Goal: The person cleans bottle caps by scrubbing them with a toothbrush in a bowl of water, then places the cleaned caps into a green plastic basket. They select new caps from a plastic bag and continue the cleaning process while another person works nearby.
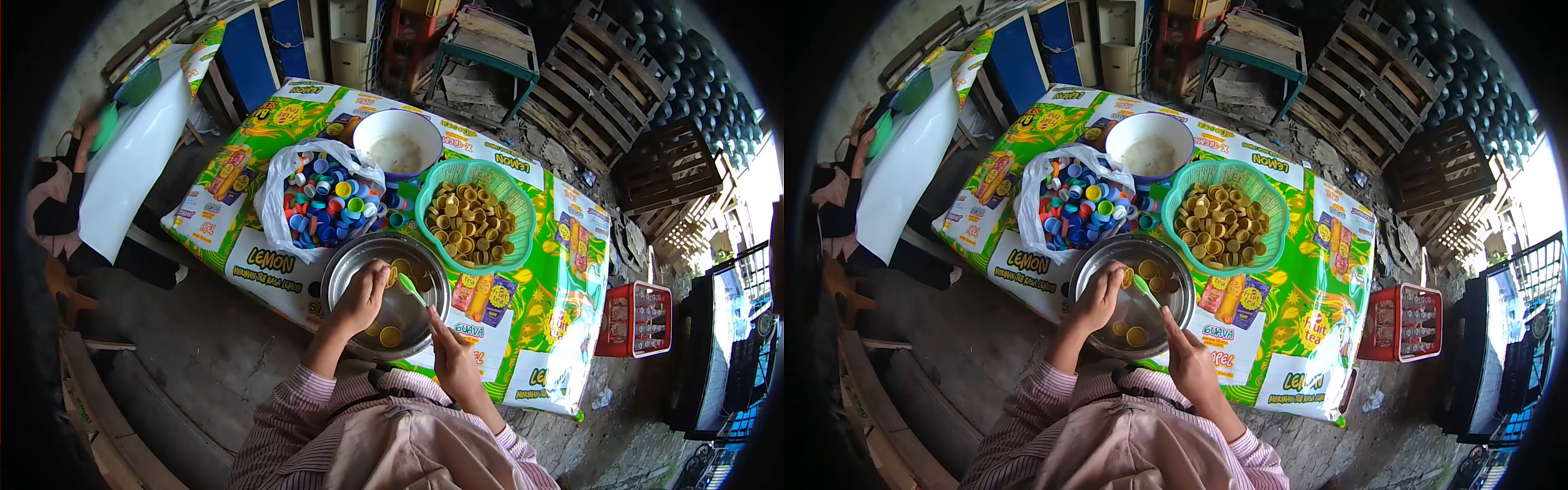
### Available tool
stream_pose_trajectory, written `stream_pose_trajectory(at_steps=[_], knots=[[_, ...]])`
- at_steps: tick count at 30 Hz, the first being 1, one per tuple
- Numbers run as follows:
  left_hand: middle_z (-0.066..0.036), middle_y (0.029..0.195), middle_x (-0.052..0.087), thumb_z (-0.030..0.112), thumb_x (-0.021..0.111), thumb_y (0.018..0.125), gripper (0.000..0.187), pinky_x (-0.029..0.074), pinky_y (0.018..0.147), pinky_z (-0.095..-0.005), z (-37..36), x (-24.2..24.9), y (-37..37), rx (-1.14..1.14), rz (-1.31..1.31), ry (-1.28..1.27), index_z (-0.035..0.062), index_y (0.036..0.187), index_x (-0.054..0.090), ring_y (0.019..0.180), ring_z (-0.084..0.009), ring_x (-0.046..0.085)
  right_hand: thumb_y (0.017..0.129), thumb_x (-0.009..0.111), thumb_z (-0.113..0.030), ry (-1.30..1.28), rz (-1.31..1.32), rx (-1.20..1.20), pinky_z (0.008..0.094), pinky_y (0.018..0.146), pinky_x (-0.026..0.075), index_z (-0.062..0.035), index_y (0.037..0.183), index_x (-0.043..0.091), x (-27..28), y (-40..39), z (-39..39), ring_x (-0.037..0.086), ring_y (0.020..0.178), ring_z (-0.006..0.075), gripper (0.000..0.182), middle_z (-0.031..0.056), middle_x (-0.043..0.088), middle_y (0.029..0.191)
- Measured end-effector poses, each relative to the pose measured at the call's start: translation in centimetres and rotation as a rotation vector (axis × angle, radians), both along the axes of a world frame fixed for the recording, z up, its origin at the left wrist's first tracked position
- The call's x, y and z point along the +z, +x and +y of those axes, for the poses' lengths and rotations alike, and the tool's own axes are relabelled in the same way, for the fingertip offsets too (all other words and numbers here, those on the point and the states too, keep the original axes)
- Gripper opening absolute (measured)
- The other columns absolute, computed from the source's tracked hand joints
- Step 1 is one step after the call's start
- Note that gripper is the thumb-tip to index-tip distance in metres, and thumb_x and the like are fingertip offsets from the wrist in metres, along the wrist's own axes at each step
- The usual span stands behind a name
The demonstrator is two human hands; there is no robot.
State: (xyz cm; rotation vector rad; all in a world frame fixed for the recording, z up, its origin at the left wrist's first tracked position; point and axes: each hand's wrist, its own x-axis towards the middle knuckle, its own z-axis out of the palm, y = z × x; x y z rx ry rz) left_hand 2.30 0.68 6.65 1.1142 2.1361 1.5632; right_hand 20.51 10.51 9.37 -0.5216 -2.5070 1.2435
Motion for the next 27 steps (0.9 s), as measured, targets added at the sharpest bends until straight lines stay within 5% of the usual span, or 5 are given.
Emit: stream_pose_trajectory(at_steps=[13, 16, 21, 24, 27], knots=[[-0.014, 0.087, 0.051, 0.014, 0.039, 0.095, 0.019, 0.043, 0.07, -0.0325, 0.2, 0.5, -0.3, -0.077, 0.03, 0.075, -0.0013, 0.101, 0.049, 0.079, -0.0267, 0.054, 0.084, 0.051, 0.002, 0.156, -0.027, -0.002, 0.0372, 0.053, 0.045, -0.0107, 0.13, 0.045, -0.8, -0.6, -0.5, 0.055, 0.054, 0.0333, 0.048, 0.017, 0.058, 0.069], [-0.015, 0.091, 0.051, 0.016, 0.043, 0.094, 0.02, 0.043, 0.071, -0.0334, -0.2, -1.3, -0.6, -0.056, 0.05, 0.062, -0.0011, 0.103, 0.049, 0.082, -0.0277, 0.054, 0.085, 0.047, 0.003, -0.255, -0.06, 0.045, 0.0224, 0.055, 0.04, -0.0087, 0.133, 0.041, -0.9, -0.7, -0.8, 0.047, 0.057, 0.0086, 0.05, 0.0131, 0.055, 0.065], [-0.016, 0.09, 0.057, 0.018, 0.043, 0.095, 0.022, 0.046, 0.071, -0.0341, -1.2, -3.3, -0.1, -0.006, -0.072, -0.021, -0.002, 0.101, 0.05, 0.082, -0.0292, 0.058, 0.084, 0.051, 0.003, -0.3, -0.072, 0.068, 0.0241, 0.05, 0.041, -0.013, 0.132, 0.042, -3.5, -0.2, -0.7, 0.047, 0.049, 0.0147, 0.052, 0.0172, 0.059, 0.067], [-0.017, 0.089, 0.06, 0.02, 0.046, 0.094, 0.023, 0.046, 0.073, -0.0352, -1.9, -4.1, 0.7, 0.03, -0.066, -0.115, -0.0011, 0.1, 0.051, 0.083, -0.03, 0.059, 0.083, 0.051, -0.002, 0.208, -0.153, 0.114, 0.0381, 0.051, 0.046, -0.0158, 0.129, 0.047, -4.2, -0.2, -0.3, 0.058, 0.06, 0.0323, 0.048, 0.0168, 0.06, 0.074], [-0.016, 0.096, 0.054, 0.018, 0.054, 0.088, 0.022, 0.044, 0.077, -0.0375, -2.4, -2.9, 1.4, 0.098, 0.119, -0.181, 0.0026, 0.104, 0.05, 0.09, -0.0321, 0.054, 0.081, 0.053, -0.001, 0.319, -0.202, 0.002, 0.0402, 0.05, 0.044, -0.0166, 0.127, 0.049, -3.4, 0.2, -0.1, 0.055, 0.055, 0.0294, 0.049, 0.0129, 0.055, 0.068]])
